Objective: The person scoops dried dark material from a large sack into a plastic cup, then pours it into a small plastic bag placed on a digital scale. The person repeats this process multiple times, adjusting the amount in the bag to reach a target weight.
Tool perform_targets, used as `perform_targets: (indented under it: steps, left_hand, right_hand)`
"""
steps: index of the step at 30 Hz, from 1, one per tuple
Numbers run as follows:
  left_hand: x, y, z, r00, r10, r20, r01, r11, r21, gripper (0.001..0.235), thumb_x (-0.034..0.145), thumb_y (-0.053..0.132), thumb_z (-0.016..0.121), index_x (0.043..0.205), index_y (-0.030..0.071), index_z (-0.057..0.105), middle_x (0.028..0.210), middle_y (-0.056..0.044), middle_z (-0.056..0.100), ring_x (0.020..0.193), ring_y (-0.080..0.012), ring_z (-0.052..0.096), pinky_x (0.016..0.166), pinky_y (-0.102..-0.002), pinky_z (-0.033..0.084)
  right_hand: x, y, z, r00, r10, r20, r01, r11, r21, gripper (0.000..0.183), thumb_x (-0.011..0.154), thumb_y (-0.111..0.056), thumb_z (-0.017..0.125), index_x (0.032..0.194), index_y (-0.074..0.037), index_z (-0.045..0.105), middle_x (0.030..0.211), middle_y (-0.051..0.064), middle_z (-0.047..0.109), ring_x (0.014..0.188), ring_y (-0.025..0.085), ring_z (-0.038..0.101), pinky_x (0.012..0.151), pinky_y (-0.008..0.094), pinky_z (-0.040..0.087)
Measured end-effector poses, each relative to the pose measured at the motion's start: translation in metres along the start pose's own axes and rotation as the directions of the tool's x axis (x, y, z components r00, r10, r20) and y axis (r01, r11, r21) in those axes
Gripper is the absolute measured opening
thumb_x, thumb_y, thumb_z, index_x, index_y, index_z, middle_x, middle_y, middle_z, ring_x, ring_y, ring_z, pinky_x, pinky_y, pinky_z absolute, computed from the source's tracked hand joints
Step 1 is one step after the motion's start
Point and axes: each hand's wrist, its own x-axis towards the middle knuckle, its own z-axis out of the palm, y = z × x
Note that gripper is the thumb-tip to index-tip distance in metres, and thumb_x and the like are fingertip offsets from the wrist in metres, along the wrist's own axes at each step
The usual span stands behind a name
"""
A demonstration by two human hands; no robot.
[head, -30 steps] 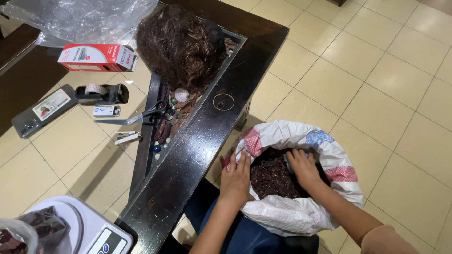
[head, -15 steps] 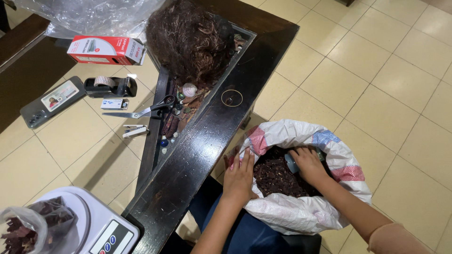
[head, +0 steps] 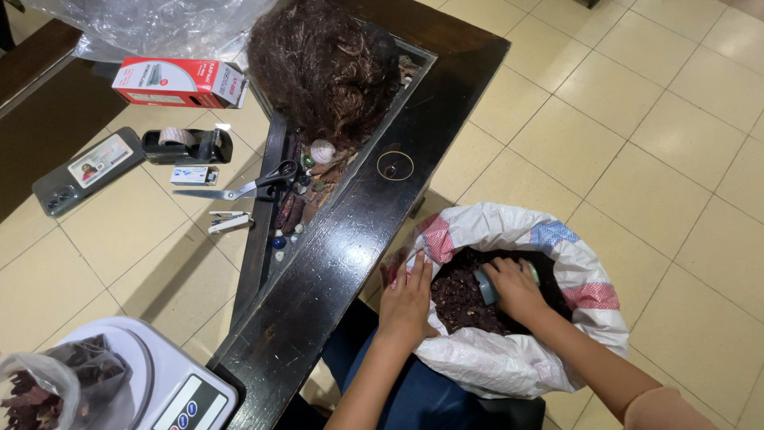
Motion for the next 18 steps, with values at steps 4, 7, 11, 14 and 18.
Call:
perform_targets:
  steps: [4, 7, 11, 14, 18]
  left_hand:
    - [-0.002, 0.000, -0.001, 1.000, 0.013, -0.013, -0.013, 1.000, -0.019, 0.136, 0.058, 0.034, 0.093, 0.163, 0.001, 0.014, 0.172, -0.019, 0.009, 0.152, -0.0471, 0.018, 0.111, -0.056, 0.039]
    - [-0.002, 0.000, -0.001, 1.000, 0.014, -0.018, -0.014, 1.000, -0.010, 0.136, 0.057, 0.035, 0.093, 0.163, 0.000, 0.014, 0.172, -0.019, 0.010, 0.151, -0.0471, 0.018, 0.111, -0.057, 0.039]
    - [-0.003, -0.002, 0.003, 1.000, 0.013, -0.025, -0.014, 0.999, -0.031, 0.137, 0.056, 0.035, 0.093, 0.163, 0.001, 0.015, 0.172, -0.018, 0.011, 0.152, -0.0471, 0.018, 0.112, -0.057, 0.038]
    - [-0.002, -0.004, 0.004, 0.999, 0.021, -0.039, -0.022, 1.000, -0.018, 0.137, 0.057, 0.035, 0.093, 0.163, 0.001, 0.014, 0.172, -0.018, 0.010, 0.152, -0.0471, 0.018, 0.110, -0.056, 0.039]
    - [-0.004, -0.004, 0.002, 0.998, 0.030, -0.049, -0.031, 0.999, -0.028, 0.136, 0.057, 0.034, 0.093, 0.163, 0.001, 0.014, 0.172, -0.018, 0.010, 0.151, -0.0473, 0.018, 0.109, -0.056, 0.040]
  right_hand:
    - [0.011, 0.001, 0.020, 0.999, 0.043, 0.033, -0.045, 0.998, 0.050, 0.077, 0.071, -0.005, 0.083, 0.141, -0.015, 0.053, 0.137, 0.012, 0.056, 0.130, 0.031, 0.053, 0.114, 0.058, 0.036]
    - [0.010, -0.010, 0.021, 1.000, 0.005, 0.001, -0.005, 0.999, 0.048, 0.076, 0.070, 0.001, 0.081, 0.139, -0.012, 0.053, 0.134, 0.013, 0.057, 0.130, 0.032, 0.052, 0.117, 0.059, 0.032]
    - [0.005, -0.006, 0.015, 0.999, -0.041, 0.004, 0.041, 0.997, 0.071, 0.076, 0.068, 0.003, 0.081, 0.138, -0.011, 0.054, 0.133, 0.015, 0.058, 0.131, 0.034, 0.052, 0.118, 0.061, 0.031]
    - [0.010, 0.005, 0.022, 0.998, 0.007, 0.055, -0.017, 0.985, 0.171, 0.078, 0.075, -0.002, 0.079, 0.147, -0.010, 0.049, 0.141, 0.016, 0.056, 0.135, 0.033, 0.050, 0.119, 0.060, 0.030]
    - [0.022, 0.002, 0.035, 0.997, 0.068, -0.041, -0.067, 0.997, 0.026, 0.075, 0.076, -0.003, 0.078, 0.145, -0.012, 0.049, 0.134, 0.014, 0.057, 0.129, 0.032, 0.053, 0.114, 0.059, 0.035]
